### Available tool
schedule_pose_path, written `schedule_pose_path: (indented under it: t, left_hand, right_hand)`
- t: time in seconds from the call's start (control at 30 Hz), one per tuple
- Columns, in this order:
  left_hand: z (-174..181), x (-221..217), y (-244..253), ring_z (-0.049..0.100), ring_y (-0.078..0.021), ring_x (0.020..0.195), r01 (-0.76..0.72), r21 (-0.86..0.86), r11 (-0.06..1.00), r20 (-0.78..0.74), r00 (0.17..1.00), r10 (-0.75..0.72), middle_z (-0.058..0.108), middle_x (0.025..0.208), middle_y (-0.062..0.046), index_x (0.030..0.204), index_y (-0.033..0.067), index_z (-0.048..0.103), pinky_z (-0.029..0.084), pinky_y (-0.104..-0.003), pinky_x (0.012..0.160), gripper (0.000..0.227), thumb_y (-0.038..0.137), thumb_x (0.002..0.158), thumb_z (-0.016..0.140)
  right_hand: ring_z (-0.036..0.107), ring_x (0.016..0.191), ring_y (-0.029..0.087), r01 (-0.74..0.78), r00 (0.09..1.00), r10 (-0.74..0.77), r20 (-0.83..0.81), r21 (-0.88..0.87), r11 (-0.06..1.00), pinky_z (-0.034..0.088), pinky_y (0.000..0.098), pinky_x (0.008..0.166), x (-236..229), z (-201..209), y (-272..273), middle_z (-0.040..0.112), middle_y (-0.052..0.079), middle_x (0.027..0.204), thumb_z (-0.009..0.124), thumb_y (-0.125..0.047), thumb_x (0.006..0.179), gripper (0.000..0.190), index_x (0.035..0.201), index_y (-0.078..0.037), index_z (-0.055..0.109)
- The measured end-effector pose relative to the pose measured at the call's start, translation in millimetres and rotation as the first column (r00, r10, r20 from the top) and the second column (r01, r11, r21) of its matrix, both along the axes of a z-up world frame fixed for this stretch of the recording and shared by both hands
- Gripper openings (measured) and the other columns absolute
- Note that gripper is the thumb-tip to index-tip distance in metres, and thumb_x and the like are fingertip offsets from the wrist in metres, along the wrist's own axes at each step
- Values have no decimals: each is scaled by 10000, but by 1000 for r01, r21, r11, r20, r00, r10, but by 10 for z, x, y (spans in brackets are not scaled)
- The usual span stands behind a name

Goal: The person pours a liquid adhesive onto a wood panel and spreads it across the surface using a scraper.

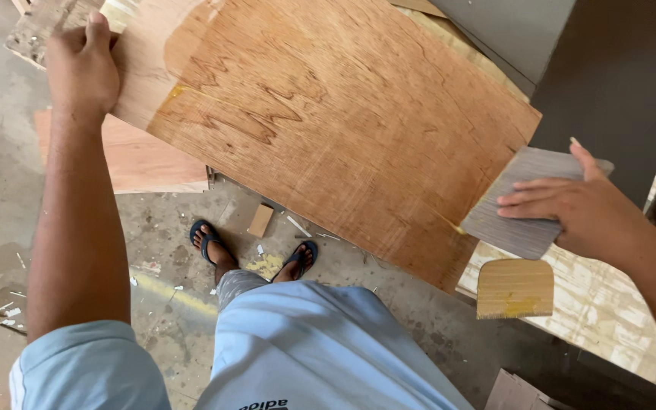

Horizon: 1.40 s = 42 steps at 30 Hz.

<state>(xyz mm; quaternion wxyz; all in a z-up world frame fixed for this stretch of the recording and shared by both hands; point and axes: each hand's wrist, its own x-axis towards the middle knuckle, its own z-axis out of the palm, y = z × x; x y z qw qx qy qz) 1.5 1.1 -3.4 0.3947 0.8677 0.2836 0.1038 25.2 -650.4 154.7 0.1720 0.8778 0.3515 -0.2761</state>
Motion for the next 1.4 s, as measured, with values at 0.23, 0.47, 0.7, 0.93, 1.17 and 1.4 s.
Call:
schedule_pose_path:
  t: [0.23, 0.47, 0.7, 0.93, 1.17, 1.4]
  left_hand:
    - [-134, 141, 69, 440, -174, 710, -3, 77, 997, 59, 998, -2, 470, 683, -54, 725, 64, 504, 348, -466, 625, 596, 435, 1191, 486]
    - [-102, 110, 99, 584, -237, 774, 49, 11, 999, 5, 999, -49, 637, 779, -201, 755, 37, 603, 387, -485, 667, 593, 527, 1040, 428]
    - [9, 101, 69, 574, -225, 759, 133, -124, 983, -53, 989, -141, 599, 738, -110, 723, 110, 592, 424, -450, 707, 648, 679, 962, 394]
    - [395, -23, 11, 526, -120, 654, 163, -419, 893, -139, 961, -241, 544, 755, 28, 826, 180, 503, 452, -286, 596, 465, 584, 995, 348]
    - [132, 193, 175, 560, -416, 1246, 470, -294, 833, -46, 863, -503, 576, 1336, -289, 1310, -10, 487, 411, -504, 1037, 845, 671, 914, 181]
    - [304, 235, 372, 538, -362, 1254, 601, -260, 756, -216, 727, -652, 545, 1391, -210, 1404, 23, 456, 426, -513, 1014, 964, 744, 847, 140]
  right_hand:
    - [542, 1307, -50, 303, 938, -291, -189, 36, 952, 215, 342, 1172, -54, 390, -467, 669, -261, 1287, 534, 85, 707, 716, 1190, -418, 697]
    - [647, 1157, 311, 301, 923, -385, -6, 633, 713, 436, 412, 1073, -124, 686, 1013, 707, 168, 1198, 699, -216, 870, 386, 1197, -10, 707]
    - [615, 1130, 286, -179, 962, 8, 273, 605, 776, 447, 424, 1043, -282, -148, 3623, 678, 102, 1295, 637, 126, 715, 621, 1314, -38, 661]
    - [605, 562, 138, 222, 945, -263, 193, 212, 952, 516, 244, 436, -204, -46, 4121, 664, 55, 763, 572, -112, 1002, 132, 1071, -50, 666]
    - [636, 544, 191, -13, 918, -78, 390, 226, 974, 458, 339, 451, -604, -422, 4641, 656, 22, 636, 535, -68, 829, 154, 785, -149, 659]
    - [688, 685, 271, 258, 966, -250, -69, 351, 900, 514, 420, 544, -924, 37, 4516, 707, 109, 784, 550, -295, 1009, 294, 867, -62, 659]
